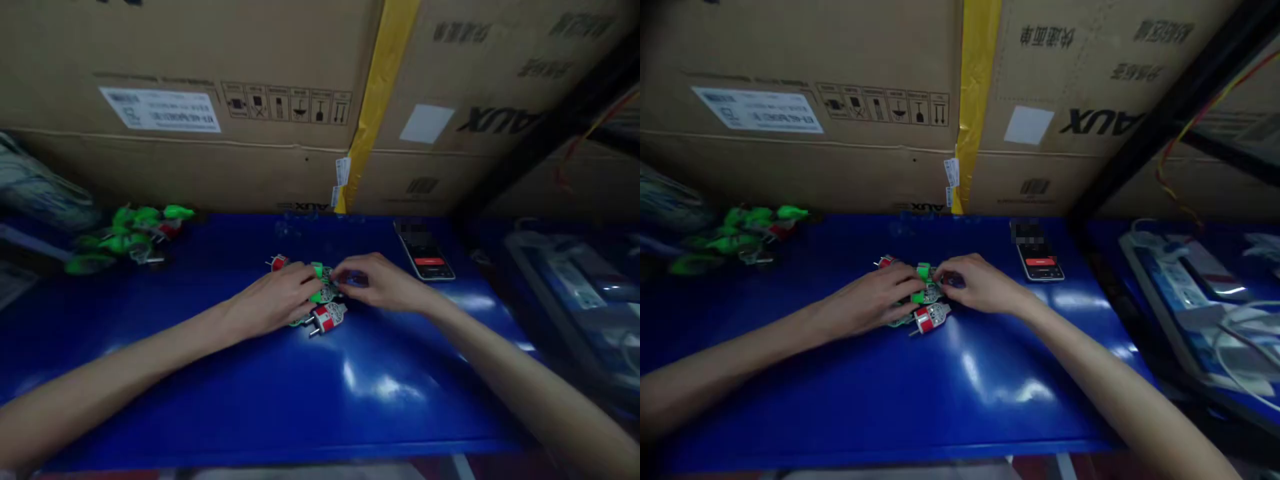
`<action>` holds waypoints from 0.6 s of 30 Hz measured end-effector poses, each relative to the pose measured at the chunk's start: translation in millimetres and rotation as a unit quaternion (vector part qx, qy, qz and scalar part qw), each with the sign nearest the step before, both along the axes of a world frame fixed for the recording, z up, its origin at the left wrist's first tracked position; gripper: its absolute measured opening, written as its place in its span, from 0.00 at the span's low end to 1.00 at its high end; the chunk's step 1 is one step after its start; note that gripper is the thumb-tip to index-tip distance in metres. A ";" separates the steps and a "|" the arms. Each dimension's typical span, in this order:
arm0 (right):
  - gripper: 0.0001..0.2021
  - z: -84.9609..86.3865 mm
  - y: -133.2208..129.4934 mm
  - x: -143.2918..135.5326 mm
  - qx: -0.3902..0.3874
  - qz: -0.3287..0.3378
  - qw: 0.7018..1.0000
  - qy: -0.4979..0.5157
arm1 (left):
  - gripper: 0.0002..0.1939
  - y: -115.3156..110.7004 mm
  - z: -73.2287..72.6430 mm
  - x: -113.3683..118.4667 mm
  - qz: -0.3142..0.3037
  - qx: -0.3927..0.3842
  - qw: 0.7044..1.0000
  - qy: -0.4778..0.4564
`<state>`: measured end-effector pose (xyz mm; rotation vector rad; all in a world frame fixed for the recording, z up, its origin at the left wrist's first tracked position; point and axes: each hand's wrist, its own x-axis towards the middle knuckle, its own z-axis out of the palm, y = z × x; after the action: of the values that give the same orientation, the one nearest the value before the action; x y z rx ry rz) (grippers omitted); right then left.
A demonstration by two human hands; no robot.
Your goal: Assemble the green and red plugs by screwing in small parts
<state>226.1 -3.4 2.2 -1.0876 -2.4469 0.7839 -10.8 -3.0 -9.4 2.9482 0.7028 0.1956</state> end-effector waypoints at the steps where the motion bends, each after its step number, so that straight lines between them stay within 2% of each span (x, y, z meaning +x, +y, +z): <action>1: 0.07 0.1 -0.3 -1.5 -0.010 -0.014 1.000 0.006 | 0.09 0.2 -0.4 -0.1 -0.001 -0.002 1.000 -0.005; 10: 0.04 -4.9 0.9 -12.2 -0.095 -0.080 0.992 0.034 | 0.09 2.3 -3.2 -1.2 0.007 -0.017 1.000 -0.023; 18: 0.04 -11.2 -0.9 -16.5 -0.113 -0.113 0.986 0.040 | 0.09 3.4 -2.3 -0.4 0.002 -0.022 0.999 -0.027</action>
<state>209.6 -4.3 -9.1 -1.3600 -2.1590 1.0243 -11.2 0.4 -11.7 2.8886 0.6969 0.2555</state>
